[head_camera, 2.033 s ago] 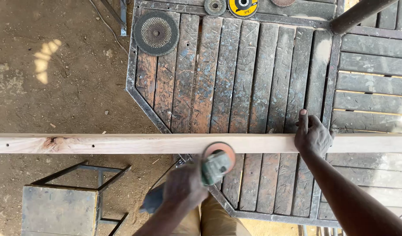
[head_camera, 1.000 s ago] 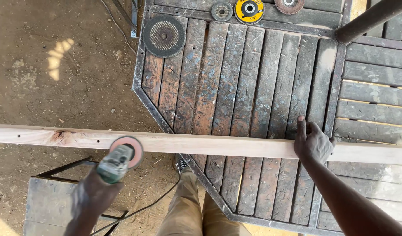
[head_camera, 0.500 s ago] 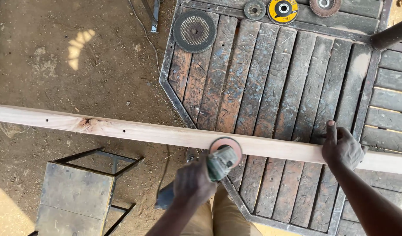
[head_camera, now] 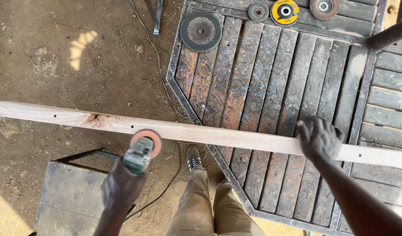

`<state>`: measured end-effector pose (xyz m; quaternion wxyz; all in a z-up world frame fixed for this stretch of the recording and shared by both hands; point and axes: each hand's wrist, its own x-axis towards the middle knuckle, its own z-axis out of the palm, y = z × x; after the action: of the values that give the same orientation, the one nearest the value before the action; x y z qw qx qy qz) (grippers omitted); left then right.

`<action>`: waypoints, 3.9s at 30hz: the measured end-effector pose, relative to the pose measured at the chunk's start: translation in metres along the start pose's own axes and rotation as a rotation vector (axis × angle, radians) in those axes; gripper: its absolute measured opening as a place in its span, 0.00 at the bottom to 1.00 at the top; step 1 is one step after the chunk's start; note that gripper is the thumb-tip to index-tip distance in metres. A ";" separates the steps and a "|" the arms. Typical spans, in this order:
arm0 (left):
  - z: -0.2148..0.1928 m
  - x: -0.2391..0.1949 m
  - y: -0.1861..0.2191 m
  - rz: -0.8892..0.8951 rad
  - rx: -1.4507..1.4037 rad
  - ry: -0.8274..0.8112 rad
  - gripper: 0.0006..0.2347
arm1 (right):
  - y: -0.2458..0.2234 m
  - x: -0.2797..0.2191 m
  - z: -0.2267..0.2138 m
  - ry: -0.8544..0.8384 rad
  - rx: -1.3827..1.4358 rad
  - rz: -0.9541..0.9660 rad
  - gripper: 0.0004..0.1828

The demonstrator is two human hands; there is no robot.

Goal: Sanding a wooden plank using an angle grinder with a sanding disc attachment

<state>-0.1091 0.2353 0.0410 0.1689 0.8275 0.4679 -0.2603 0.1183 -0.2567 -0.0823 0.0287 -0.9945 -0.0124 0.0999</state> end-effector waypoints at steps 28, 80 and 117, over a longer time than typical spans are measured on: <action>-0.031 -0.051 -0.026 -0.259 -0.232 0.114 0.27 | -0.290 -0.050 0.046 -0.267 0.194 -0.849 0.32; 0.128 -0.108 0.189 0.885 0.268 -0.083 0.36 | 0.159 -0.018 0.036 0.348 -0.055 0.050 0.17; 0.068 -0.087 0.031 0.162 0.428 -0.031 0.27 | 0.144 -0.020 0.024 0.341 -0.055 0.063 0.15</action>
<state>-0.1384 0.1243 0.0386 0.0168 0.8753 0.3313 -0.3519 0.0970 -0.3994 -0.1105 -0.0001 -0.9973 0.0211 -0.0698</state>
